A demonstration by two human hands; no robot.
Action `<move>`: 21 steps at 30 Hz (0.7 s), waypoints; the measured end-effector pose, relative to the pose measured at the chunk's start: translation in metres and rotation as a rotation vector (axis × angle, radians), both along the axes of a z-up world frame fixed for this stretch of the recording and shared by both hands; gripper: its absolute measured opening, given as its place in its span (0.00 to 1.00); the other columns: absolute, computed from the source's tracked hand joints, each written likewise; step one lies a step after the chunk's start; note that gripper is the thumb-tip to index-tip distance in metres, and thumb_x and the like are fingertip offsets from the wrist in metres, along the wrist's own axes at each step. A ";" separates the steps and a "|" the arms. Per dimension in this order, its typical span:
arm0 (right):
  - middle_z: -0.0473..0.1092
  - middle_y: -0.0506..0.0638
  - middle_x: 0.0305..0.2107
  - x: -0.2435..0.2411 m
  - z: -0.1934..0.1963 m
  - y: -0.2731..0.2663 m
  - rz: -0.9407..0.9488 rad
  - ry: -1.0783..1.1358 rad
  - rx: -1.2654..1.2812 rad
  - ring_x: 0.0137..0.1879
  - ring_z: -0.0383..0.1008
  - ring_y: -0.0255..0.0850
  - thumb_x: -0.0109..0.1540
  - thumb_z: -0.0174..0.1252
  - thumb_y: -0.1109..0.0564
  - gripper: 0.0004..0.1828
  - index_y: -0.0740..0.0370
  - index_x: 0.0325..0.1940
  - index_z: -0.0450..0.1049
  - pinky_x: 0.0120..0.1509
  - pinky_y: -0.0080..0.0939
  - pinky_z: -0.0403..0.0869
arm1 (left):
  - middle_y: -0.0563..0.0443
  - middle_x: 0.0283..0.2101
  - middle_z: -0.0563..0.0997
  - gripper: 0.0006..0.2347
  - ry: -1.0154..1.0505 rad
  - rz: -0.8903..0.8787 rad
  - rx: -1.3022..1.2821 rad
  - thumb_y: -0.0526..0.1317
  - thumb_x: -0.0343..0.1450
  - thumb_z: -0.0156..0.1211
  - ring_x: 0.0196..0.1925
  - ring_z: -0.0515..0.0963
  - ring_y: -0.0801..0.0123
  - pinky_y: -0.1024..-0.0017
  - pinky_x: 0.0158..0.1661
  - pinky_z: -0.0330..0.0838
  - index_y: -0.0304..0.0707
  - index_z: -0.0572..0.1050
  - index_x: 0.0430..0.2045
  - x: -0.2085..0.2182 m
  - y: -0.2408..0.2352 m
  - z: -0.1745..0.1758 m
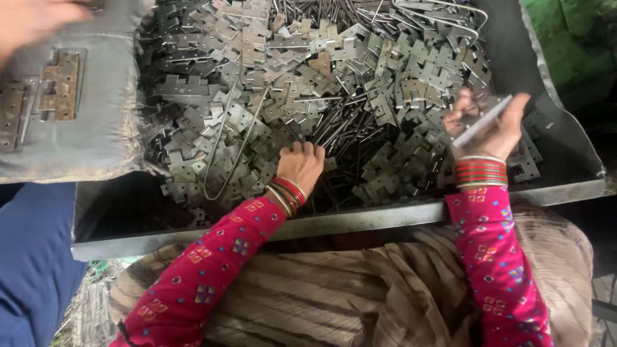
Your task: The person sorts through a bin of metal hinge components by hand, picking up individual pieces and placing them onto a cushioned work surface.
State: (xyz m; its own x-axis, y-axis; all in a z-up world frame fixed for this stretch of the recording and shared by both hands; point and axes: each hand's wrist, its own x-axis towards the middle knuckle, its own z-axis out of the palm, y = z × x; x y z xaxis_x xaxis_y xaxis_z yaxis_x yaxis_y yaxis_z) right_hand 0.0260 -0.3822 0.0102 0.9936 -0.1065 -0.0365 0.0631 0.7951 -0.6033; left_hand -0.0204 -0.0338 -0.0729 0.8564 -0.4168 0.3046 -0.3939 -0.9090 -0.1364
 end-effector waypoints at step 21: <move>0.78 0.54 0.38 0.054 -0.061 0.070 -0.217 -0.562 -1.915 0.38 0.79 0.53 0.64 0.70 0.50 0.11 0.58 0.43 0.79 0.41 0.50 0.77 | 0.49 0.31 0.83 0.07 0.346 -0.292 -1.263 0.38 0.73 0.62 0.32 0.79 0.73 0.72 0.34 0.73 0.32 0.79 0.38 0.059 0.078 0.057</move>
State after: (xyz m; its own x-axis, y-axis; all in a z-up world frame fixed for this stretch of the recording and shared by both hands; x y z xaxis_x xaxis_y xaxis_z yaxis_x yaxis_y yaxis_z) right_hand 0.0803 -0.3121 -0.0504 0.8192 0.2808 0.5001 0.4998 -0.7772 -0.3823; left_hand 0.0388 0.0441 -0.0161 0.8957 -0.1924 0.4009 -0.4371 -0.2154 0.8732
